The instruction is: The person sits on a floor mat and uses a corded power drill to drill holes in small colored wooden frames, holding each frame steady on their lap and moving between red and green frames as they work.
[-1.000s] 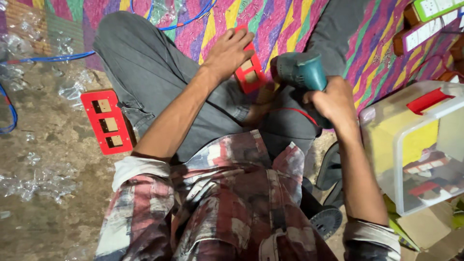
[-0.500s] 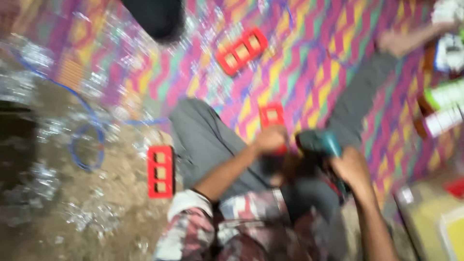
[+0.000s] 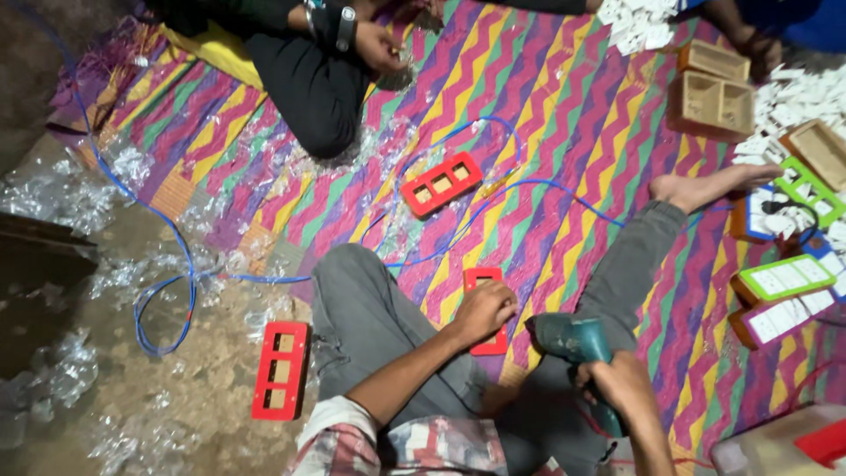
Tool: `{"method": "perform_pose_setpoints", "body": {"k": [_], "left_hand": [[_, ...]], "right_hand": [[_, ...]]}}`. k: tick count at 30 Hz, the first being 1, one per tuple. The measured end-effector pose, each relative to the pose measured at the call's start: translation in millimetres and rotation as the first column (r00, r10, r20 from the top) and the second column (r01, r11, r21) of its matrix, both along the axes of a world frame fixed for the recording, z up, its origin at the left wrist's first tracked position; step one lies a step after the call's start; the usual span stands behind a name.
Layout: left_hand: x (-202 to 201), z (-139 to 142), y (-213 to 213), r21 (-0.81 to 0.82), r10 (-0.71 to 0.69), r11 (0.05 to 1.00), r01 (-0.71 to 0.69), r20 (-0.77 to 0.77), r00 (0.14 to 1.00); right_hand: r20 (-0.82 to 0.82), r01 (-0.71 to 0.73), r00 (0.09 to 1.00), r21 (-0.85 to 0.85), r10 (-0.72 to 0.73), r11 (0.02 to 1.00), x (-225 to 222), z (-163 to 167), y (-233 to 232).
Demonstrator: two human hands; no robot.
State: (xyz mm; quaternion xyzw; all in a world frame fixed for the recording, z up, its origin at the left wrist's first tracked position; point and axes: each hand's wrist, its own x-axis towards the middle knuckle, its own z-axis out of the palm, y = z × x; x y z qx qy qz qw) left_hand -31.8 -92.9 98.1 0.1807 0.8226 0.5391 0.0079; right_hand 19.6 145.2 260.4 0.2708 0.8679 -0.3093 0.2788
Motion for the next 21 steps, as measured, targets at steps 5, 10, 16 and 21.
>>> {"method": "perform_pose_setpoints", "body": {"k": [5,10,16,21], "left_hand": [[-16,11,-9,-0.160,0.241,0.952,-0.263,-0.146,0.960],[-11,11,-27,-0.438,0.366,0.853,-0.284,0.114,0.924],[2,-11,-27,-0.436,0.354,0.886,-0.159,0.414,0.839],[3,-27,-26,-0.393,0.320,0.910,-0.133,0.461,0.828]], "right_hand": [[0.046,0.010,0.999,0.060,-0.013,0.998,3,-2,2],[0.031,0.025,0.999,-0.006,-0.025,1.000,6,-5,3],[0.056,0.046,0.997,-0.012,-0.045,0.999,4,-5,1],[0.054,0.077,0.996,-0.015,-0.076,0.997,7,3,-6]]}}
